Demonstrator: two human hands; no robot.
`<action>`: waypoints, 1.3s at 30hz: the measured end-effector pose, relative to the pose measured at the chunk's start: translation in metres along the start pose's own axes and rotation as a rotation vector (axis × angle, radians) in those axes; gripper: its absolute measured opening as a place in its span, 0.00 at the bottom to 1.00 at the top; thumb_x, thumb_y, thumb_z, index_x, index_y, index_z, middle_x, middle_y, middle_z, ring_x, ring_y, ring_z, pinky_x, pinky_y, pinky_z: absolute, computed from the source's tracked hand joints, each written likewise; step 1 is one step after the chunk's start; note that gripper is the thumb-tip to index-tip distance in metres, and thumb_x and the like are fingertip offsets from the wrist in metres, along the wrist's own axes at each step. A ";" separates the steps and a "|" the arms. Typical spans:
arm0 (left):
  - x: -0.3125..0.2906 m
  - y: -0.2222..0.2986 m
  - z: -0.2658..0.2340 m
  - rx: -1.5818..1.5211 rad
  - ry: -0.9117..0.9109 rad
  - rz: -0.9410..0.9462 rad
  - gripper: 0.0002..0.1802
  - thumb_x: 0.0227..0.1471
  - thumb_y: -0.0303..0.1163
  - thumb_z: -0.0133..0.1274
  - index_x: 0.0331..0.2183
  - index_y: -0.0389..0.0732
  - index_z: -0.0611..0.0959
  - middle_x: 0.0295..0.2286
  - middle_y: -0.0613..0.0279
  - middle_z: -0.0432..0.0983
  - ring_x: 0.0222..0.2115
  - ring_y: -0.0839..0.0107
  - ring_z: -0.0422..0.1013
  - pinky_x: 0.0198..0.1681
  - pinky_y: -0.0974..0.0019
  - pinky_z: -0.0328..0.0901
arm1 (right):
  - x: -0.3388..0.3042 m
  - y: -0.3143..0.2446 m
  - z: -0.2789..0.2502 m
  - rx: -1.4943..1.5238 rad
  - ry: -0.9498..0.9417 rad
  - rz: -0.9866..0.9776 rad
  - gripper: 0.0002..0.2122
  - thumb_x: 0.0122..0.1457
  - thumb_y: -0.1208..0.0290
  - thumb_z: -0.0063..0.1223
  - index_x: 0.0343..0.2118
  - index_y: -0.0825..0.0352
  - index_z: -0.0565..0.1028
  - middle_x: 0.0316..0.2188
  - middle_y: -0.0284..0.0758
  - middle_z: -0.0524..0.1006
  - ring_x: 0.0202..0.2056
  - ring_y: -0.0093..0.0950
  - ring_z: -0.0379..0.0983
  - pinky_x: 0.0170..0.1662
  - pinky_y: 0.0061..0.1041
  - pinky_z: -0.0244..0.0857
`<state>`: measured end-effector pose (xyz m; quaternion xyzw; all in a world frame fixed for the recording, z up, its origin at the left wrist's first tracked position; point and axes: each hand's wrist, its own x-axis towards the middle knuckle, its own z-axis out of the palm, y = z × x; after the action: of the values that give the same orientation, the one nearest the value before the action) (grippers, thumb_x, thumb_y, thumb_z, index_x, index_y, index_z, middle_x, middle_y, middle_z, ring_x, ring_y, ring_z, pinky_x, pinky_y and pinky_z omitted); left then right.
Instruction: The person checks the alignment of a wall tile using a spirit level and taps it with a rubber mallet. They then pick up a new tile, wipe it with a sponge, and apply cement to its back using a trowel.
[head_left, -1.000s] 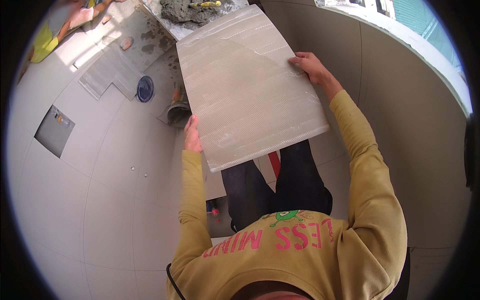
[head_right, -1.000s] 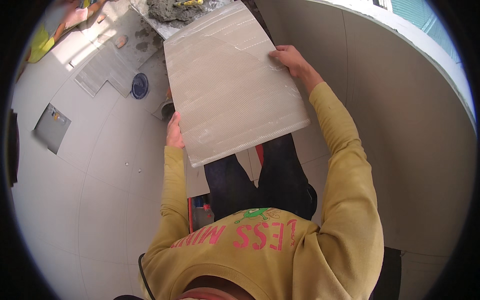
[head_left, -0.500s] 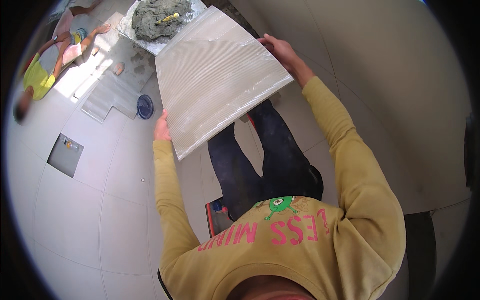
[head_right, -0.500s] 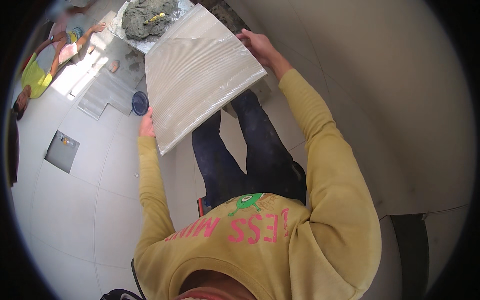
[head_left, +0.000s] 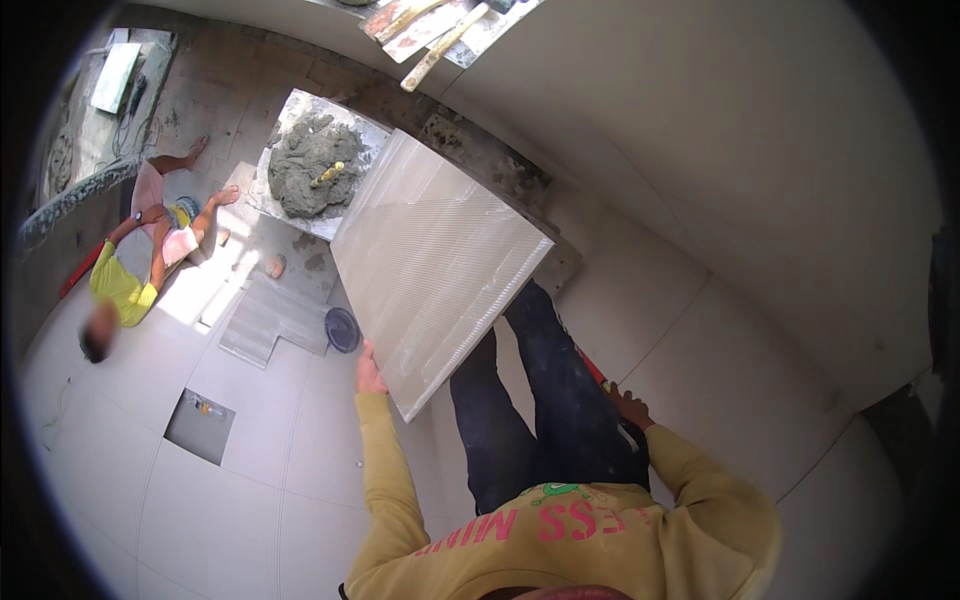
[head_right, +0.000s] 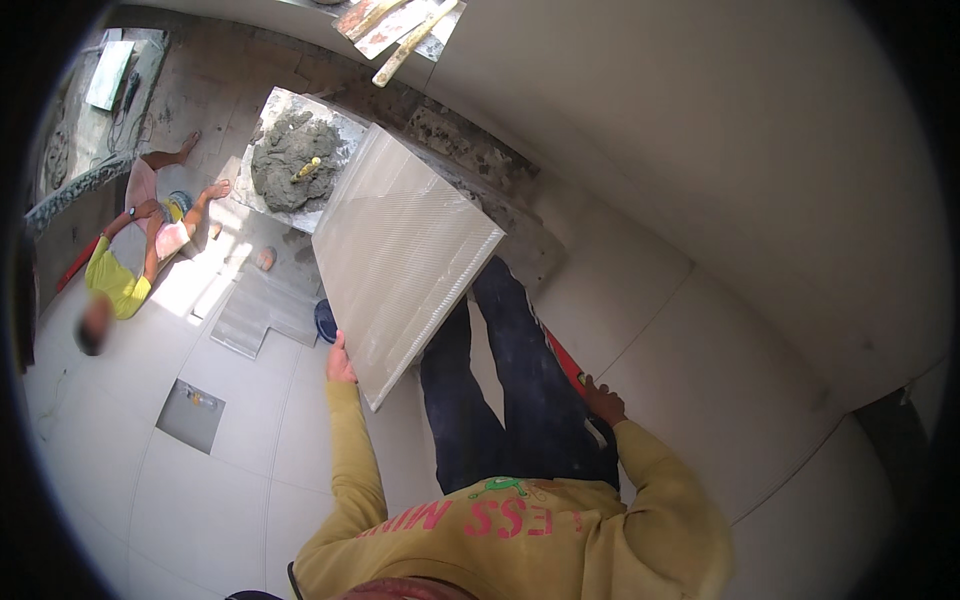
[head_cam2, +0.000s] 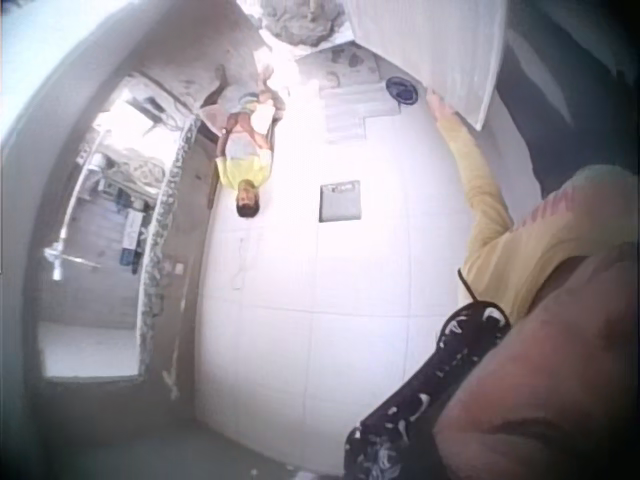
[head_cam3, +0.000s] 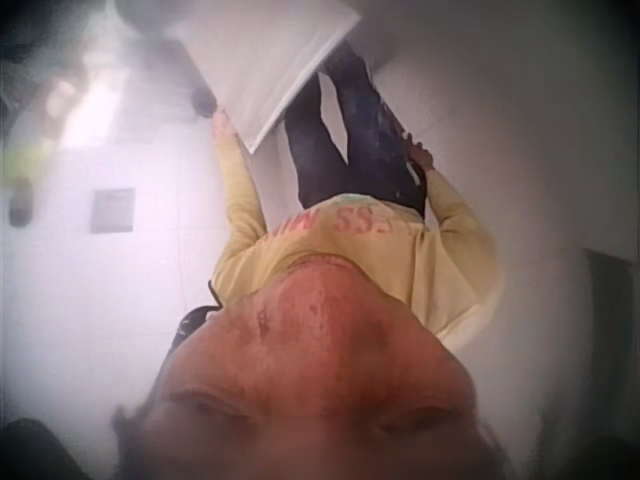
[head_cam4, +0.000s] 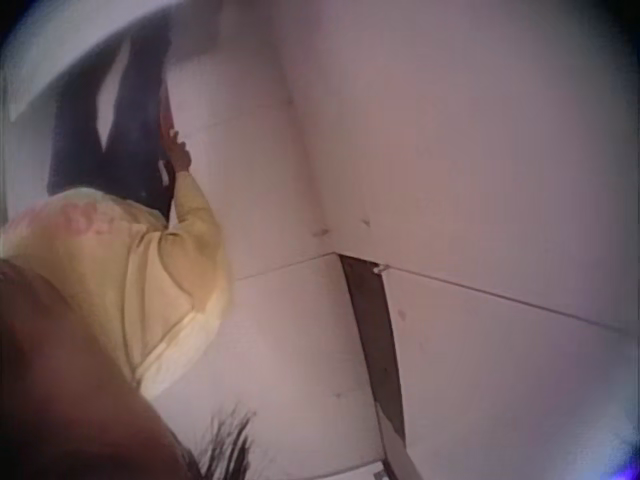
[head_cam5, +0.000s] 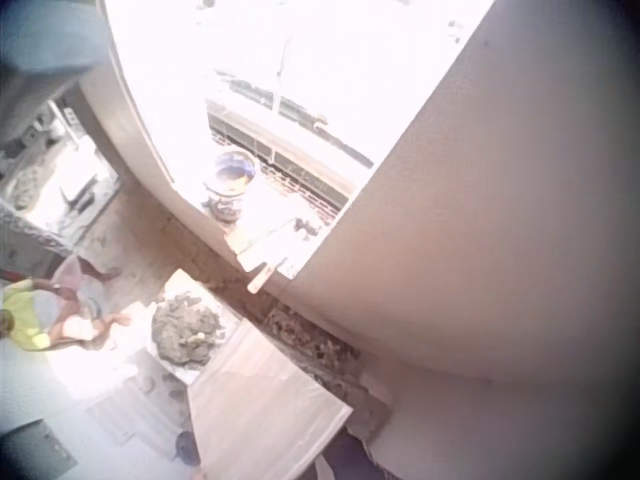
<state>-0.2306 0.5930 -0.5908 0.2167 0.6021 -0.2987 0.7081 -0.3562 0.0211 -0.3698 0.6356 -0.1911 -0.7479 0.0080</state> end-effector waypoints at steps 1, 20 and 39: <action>-0.001 0.000 -0.001 0.004 -0.002 0.005 0.30 0.69 0.51 0.41 0.60 0.37 0.71 0.57 0.52 0.72 0.55 0.54 0.70 0.59 0.49 0.65 | 0.012 0.006 0.013 0.037 0.002 -0.013 0.32 0.67 0.50 0.37 0.72 0.52 0.50 0.58 0.55 0.67 0.55 0.57 0.71 0.50 0.62 0.66; 0.005 -0.003 -0.013 0.087 0.011 0.081 0.29 0.70 0.48 0.40 0.59 0.35 0.71 0.57 0.51 0.72 0.54 0.55 0.71 0.59 0.52 0.66 | -0.010 -0.023 -0.204 0.231 0.389 -0.144 0.48 0.45 0.62 0.64 0.70 0.67 0.52 0.48 0.57 0.75 0.49 0.50 0.76 0.52 0.43 0.71; -0.036 -0.006 0.052 -0.078 0.081 0.216 0.23 0.68 0.41 0.45 0.56 0.34 0.73 0.51 0.50 0.76 0.49 0.59 0.75 0.55 0.55 0.71 | 0.352 -0.244 -0.443 -0.008 0.346 -0.438 0.19 0.52 0.74 0.51 0.46 0.77 0.78 0.36 0.53 0.82 0.38 0.46 0.82 0.44 0.41 0.74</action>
<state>-0.2005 0.5603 -0.5459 0.2645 0.6147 -0.1879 0.7190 0.0554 0.0352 -0.8288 0.7800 -0.0420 -0.6130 -0.1190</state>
